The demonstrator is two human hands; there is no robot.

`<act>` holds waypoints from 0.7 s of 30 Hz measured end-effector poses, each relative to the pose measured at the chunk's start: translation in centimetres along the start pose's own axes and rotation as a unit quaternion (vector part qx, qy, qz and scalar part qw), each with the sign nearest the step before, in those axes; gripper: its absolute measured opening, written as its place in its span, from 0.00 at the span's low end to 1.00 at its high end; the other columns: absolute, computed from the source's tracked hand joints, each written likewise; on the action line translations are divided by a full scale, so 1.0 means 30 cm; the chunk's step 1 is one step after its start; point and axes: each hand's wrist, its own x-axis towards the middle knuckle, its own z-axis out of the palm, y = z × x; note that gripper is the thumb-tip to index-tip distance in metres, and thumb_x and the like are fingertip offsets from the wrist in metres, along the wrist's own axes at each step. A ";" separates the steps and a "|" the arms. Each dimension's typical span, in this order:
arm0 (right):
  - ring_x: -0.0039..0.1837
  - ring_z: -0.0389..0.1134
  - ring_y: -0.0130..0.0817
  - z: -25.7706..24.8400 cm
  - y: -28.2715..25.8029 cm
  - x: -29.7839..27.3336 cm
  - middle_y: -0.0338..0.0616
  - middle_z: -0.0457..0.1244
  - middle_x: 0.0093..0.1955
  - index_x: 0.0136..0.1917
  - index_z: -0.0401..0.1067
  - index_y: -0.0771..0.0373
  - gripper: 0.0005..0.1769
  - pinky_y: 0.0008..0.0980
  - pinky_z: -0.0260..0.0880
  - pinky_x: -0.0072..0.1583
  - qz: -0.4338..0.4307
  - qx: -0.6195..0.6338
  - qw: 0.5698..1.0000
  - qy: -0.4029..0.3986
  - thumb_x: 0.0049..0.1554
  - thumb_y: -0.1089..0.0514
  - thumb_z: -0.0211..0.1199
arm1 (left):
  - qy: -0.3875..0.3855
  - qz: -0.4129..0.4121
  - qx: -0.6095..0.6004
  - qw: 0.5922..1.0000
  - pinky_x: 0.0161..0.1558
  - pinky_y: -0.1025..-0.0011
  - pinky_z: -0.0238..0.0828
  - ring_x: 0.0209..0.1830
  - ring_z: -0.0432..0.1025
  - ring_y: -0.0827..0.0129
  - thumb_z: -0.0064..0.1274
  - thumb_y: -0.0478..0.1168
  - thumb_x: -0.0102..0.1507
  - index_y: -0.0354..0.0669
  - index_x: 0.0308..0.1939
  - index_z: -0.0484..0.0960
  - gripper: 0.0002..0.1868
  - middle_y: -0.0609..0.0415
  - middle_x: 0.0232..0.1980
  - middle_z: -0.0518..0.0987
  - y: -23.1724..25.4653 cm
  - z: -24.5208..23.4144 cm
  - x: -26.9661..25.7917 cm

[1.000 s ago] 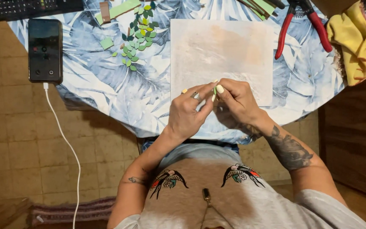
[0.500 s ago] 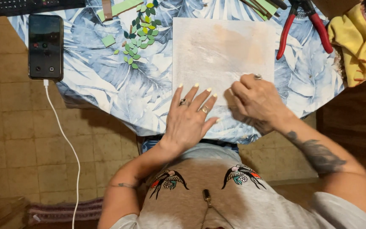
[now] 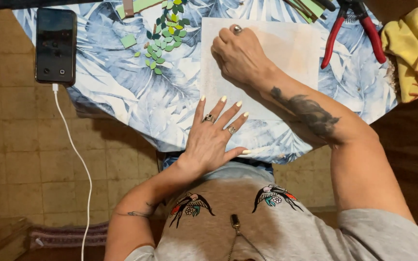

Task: Sanding the edges of small green mosaic tiles by rubbing them against a sheet of sandpaper on a table.

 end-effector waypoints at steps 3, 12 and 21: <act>0.28 0.40 0.27 -0.096 -0.044 -0.055 0.37 0.47 0.26 0.29 0.56 0.58 0.19 0.26 0.43 0.30 -0.005 0.004 0.995 -0.099 0.61 0.56 0.39 | -0.005 -0.010 -0.002 1.000 0.60 0.47 0.31 0.63 0.50 0.58 0.37 0.66 0.51 0.57 0.57 0.63 0.35 0.57 0.61 0.60 0.000 0.009 -0.002; 0.34 0.56 0.38 -0.167 -0.016 -0.516 0.41 0.51 0.31 0.35 0.60 0.57 0.08 0.34 0.55 0.36 -0.061 0.013 0.998 -0.028 0.51 0.52 0.47 | -0.035 -0.009 -0.075 0.997 0.62 0.47 0.23 0.64 0.48 0.56 0.37 0.68 0.50 0.53 0.58 0.61 0.38 0.55 0.62 0.58 -0.008 -0.002 -0.002; 0.30 0.53 0.35 0.092 0.008 -0.001 0.38 0.48 0.30 0.31 0.57 0.55 0.07 0.31 0.52 0.30 -0.097 -0.016 0.987 0.128 0.49 0.54 0.47 | -0.041 -0.019 -0.069 0.997 0.61 0.46 0.22 0.63 0.49 0.56 0.37 0.68 0.50 0.53 0.58 0.61 0.38 0.55 0.61 0.58 -0.002 -0.011 -0.002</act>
